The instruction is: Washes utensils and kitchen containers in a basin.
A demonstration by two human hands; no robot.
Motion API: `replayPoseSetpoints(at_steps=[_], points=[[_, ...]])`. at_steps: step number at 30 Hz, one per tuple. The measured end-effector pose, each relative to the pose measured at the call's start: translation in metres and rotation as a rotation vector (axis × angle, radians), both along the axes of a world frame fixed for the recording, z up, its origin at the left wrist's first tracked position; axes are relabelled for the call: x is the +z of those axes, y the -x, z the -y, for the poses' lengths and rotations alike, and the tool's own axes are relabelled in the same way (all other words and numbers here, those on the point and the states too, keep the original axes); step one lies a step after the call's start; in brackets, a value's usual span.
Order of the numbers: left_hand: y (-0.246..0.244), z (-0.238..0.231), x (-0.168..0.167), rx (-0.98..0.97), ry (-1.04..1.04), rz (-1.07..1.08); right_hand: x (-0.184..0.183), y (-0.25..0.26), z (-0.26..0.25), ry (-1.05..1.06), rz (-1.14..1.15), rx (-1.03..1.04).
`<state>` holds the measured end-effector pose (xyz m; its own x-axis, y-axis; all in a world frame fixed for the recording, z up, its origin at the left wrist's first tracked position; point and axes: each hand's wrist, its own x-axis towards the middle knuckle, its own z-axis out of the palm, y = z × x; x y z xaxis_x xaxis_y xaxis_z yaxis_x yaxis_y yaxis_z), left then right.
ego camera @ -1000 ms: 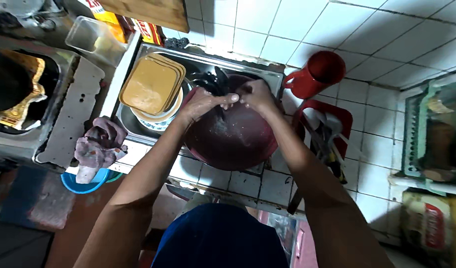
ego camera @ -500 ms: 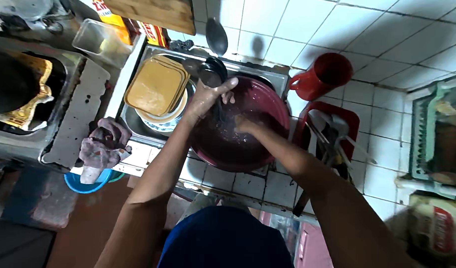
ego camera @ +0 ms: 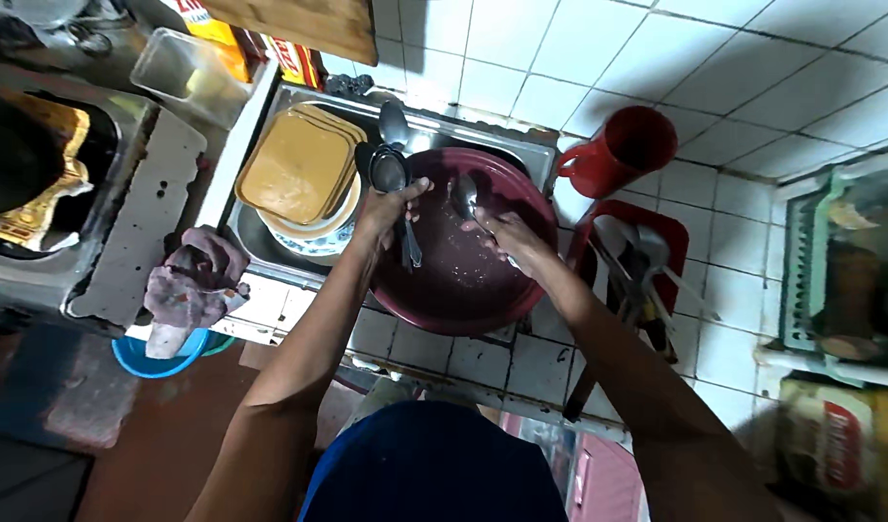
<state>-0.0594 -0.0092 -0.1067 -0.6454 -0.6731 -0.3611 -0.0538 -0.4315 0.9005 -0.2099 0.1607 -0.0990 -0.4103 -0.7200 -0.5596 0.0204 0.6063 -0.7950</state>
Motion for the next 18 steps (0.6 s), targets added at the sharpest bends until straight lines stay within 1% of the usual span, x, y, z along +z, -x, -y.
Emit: replayPoseSetpoints(at_steps=[2, 6, 8, 10, 12, 13, 15, 18], points=[[0.001, -0.003, -0.001, -0.002, -0.097, -0.019, 0.004, -0.008, 0.000, 0.053, -0.026, -0.089], [0.005, -0.012, -0.001, -0.002, -0.245, -0.074, 0.008, -0.021, -0.001, 0.205, -0.158, -0.130], [0.008, -0.017, -0.001, -0.010, -0.245, -0.093, 0.015, -0.033, -0.002, 0.252, -0.148, -0.185], [0.008, -0.024, 0.000, -0.024, -0.219, -0.113, 0.007, -0.042, 0.007, 0.349, -0.106, -0.277], [0.009, -0.030, 0.002, -0.027, -0.205, -0.117, 0.005, -0.053, 0.013, 0.420, -0.057, -0.323], [0.011, -0.033, 0.001, -0.026, -0.212, -0.127, 0.003, -0.058, 0.016, 0.457, -0.061, -0.333], [0.013, -0.038, 0.002, -0.027, -0.235, -0.149, -0.003, -0.069, 0.022, 0.558, -0.140, -0.323], [0.014, -0.042, 0.008, -0.002, -0.259, -0.123, -0.004, -0.075, 0.021, 0.629, -0.297, -0.231]])
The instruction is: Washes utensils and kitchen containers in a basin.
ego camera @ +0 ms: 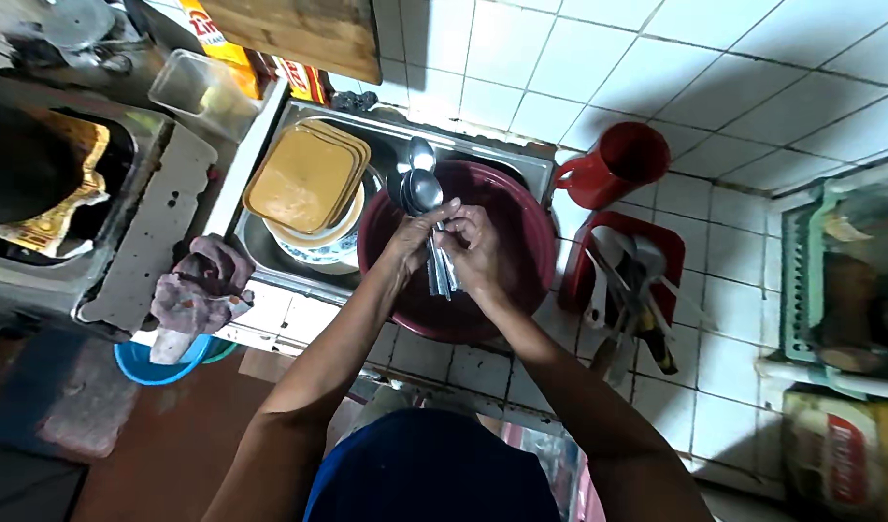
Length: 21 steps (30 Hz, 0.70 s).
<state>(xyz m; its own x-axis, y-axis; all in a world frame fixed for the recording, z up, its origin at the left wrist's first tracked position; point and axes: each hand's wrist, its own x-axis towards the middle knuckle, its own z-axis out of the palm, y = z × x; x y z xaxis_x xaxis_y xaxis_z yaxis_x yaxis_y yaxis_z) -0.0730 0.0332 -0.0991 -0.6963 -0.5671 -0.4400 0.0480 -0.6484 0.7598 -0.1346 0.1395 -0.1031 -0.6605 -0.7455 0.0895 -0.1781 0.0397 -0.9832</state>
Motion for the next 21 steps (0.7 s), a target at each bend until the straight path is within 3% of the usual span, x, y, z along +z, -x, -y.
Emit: replayPoseSetpoints(at_steps=[3, 6, 10, 14, 18, 21], points=[[-0.007, 0.001, 0.003, -0.009, 0.097, 0.011, 0.017, 0.012, -0.014, -0.032, -0.182, 0.090], [-0.012, 0.004, 0.003, -0.051, 0.237, -0.019, 0.035, 0.035, -0.017, 0.000, -0.284, 0.026], [-0.011, 0.001, 0.005, -0.113, 0.287, -0.091, 0.049, 0.059, 0.005, 0.080, -0.359, 0.042], [-0.013, -0.007, 0.005, -0.165, 0.497, -0.037, 0.063, 0.054, 0.024, 0.161, -0.409, 0.141], [-0.020, -0.013, 0.013, -0.228, 0.738, -0.096, 0.073, 0.052, 0.019, 0.176, -0.470, 0.401], [-0.025, -0.019, 0.021, -0.211, 0.752, -0.053, 0.071, 0.051, 0.012, 0.157, -0.446, 0.557]])
